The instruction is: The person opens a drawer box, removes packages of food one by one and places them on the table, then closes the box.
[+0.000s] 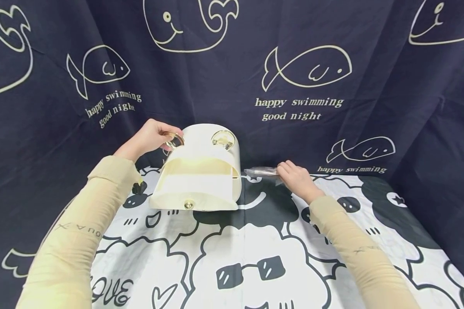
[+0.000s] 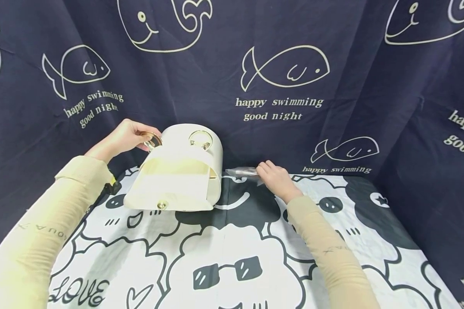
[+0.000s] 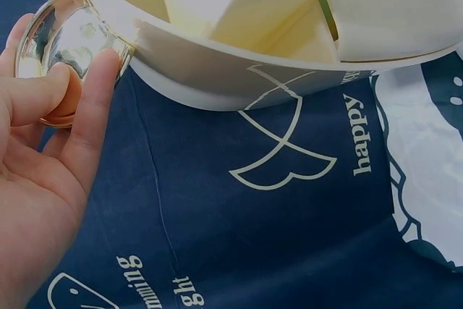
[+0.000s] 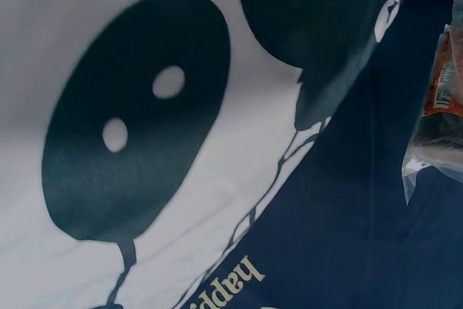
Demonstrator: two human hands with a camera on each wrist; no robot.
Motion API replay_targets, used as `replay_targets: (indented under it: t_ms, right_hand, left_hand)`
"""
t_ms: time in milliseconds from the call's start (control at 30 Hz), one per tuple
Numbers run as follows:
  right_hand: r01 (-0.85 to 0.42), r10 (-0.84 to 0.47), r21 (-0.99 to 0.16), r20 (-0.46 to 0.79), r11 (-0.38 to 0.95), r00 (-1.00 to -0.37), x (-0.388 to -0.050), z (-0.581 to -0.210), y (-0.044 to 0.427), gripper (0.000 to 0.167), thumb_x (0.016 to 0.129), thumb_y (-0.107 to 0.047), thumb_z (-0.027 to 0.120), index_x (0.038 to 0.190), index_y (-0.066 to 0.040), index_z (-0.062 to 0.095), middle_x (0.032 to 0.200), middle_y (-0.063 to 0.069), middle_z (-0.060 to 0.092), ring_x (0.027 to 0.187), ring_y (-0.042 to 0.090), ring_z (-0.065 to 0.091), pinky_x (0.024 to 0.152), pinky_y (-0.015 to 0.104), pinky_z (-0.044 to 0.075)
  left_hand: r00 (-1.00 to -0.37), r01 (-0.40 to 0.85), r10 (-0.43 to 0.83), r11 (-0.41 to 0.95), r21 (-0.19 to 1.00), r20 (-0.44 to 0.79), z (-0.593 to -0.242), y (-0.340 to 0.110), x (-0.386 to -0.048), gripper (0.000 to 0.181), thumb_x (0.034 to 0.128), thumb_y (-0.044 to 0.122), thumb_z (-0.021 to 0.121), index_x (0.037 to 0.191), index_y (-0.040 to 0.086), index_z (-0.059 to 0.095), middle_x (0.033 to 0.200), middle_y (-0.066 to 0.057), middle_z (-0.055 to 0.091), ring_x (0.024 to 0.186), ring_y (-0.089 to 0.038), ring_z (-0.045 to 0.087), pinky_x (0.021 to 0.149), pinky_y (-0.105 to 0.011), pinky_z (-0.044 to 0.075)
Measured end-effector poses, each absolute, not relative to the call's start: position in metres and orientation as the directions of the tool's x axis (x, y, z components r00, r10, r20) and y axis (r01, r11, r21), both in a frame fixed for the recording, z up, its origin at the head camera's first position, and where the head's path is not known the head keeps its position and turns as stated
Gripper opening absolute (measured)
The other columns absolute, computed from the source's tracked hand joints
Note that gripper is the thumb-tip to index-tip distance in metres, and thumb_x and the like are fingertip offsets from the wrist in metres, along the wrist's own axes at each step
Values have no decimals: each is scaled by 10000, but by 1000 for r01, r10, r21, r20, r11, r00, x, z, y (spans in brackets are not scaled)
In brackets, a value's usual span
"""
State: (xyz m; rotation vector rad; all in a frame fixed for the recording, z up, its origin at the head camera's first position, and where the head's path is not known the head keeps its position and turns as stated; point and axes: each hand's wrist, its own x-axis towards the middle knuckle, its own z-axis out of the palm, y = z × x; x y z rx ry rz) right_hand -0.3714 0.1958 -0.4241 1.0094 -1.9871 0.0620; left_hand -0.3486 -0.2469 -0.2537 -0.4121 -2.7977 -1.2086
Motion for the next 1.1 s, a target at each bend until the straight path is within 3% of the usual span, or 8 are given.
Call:
replay_targets:
  t_ms: [300,567,1100]
  right_hand:
    - [-650,-625,306,703,696,-339,-377,-436,194,64,836,-38,554,856,-59,497,860,63,522,755,259,511,446,360,456]
    - [-661,-649,304,667,686,-367,-381,-448,199,116,929,-119,463,832,-63,491,853,57,508,743,255,496,435,356,443]
    - [-697,-685,277,600,662,-413,-372,-457,211,55,870,-56,527,853,-77,479,858,51,499,741,243,499,448,364,450]
  left_hand:
    - [-963,265,212,649,713,165,-252,-247,-347,313,869,-123,514,1081,18,696,1044,-188,682,826,-200,657,660,-341,613]
    - [-964,262,206,640,723,168,-254,-247,-349,321,867,-119,511,1083,25,698,1021,-149,693,858,-258,661,652,-326,612]
    - [-967,253,188,642,724,171,-255,-245,-348,329,866,-119,508,1074,40,706,1033,-143,690,910,-341,648,646,-309,611]
